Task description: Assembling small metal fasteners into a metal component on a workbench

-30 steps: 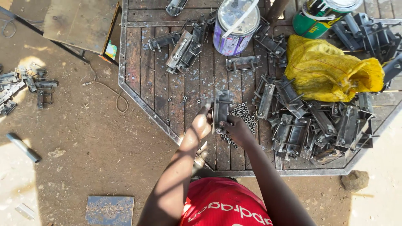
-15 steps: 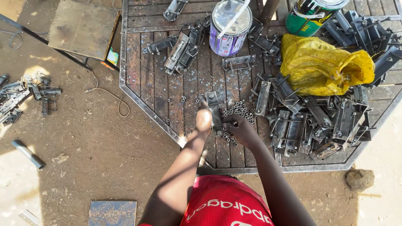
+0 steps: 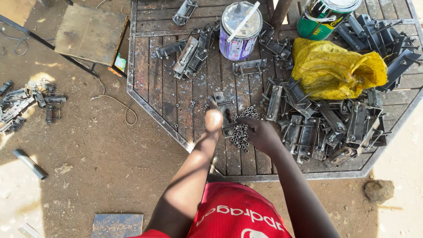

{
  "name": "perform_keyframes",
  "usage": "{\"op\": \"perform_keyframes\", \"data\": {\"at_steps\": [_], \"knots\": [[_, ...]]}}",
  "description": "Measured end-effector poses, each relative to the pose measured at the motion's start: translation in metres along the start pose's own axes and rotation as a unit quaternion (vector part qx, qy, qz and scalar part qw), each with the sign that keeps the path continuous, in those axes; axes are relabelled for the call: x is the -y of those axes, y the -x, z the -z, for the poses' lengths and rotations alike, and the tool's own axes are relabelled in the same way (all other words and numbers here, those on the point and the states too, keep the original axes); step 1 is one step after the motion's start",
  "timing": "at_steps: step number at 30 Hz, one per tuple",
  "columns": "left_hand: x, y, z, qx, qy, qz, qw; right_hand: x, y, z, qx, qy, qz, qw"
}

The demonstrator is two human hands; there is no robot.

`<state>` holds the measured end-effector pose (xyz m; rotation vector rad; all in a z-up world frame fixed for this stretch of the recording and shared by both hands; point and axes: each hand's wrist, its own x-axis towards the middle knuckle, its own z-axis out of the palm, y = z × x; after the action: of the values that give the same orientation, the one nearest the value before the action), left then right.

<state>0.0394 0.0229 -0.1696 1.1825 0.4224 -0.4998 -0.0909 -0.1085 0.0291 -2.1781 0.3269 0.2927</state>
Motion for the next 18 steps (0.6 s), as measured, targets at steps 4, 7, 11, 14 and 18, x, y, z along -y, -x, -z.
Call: {"op": "perform_keyframes", "data": {"at_steps": [4, 7, 11, 14, 18], "knots": [[0.008, -0.022, -0.004, -0.026, -0.022, 0.008, 0.999, 0.0, -0.002, -0.001, -0.115, 0.007, 0.005, 0.993], [0.012, -0.039, -0.001, -0.05, -0.046, 0.014, 0.998, 0.007, 0.004, 0.003, -0.043, 0.06, 0.061, 0.995], [0.02, -0.06, -0.005, -0.092, -0.076, 0.021, 0.993, -0.001, 0.001, 0.004, -0.093, 0.041, 0.06, 0.993], [0.004, -0.031, -0.023, -0.103, -0.118, 0.036, 0.987, -0.002, 0.005, 0.003, -0.082, 0.019, 0.051, 0.995], [-0.052, 0.034, -0.046, -0.099, -0.24, 0.076, 0.963, -0.01, 0.006, 0.006, -0.109, -0.051, -0.021, 0.993]]}}
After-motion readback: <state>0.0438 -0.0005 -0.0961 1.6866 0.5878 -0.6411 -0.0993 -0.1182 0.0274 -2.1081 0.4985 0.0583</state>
